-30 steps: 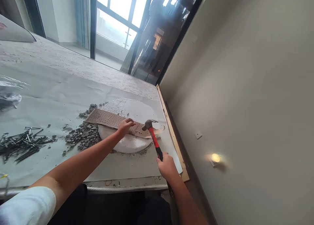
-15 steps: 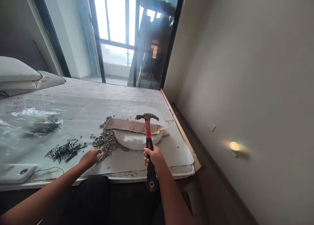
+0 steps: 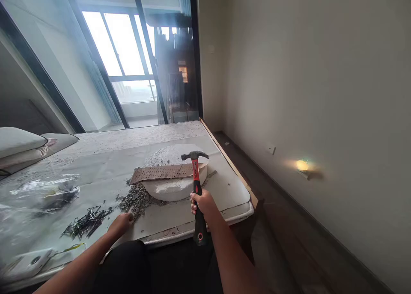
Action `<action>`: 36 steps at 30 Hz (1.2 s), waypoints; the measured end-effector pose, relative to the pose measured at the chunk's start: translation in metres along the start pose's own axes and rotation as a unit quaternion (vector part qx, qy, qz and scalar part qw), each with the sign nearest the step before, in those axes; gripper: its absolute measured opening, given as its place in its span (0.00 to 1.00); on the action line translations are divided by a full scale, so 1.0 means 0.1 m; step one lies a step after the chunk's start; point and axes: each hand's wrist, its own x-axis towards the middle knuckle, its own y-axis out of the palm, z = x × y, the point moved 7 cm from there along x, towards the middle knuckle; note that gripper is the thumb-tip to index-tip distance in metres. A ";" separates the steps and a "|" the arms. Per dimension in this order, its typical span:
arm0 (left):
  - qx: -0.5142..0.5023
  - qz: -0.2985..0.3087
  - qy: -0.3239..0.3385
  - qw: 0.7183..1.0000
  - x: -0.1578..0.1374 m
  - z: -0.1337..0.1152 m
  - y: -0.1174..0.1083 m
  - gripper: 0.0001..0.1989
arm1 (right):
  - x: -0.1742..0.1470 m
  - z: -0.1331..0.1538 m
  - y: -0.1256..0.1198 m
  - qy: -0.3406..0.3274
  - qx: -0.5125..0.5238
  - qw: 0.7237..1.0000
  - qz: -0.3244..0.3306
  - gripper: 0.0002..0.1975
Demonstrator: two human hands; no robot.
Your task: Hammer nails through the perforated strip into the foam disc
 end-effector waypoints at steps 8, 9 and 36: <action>-0.004 -0.035 0.032 0.999 0.09 -0.10 -0.22 0.05 | -0.01 0.03 -0.07 0.014 0.007 1.000 0.004 0.17; -0.034 -0.045 0.043 0.997 0.09 -0.14 -0.30 0.05 | -0.01 0.03 -0.07 0.017 0.006 1.000 0.004 0.17; -0.296 -0.135 0.292 0.899 1.38 -2.66 -0.81 0.20 | 0.12 0.07 -0.26 0.051 -0.068 0.996 -0.023 0.17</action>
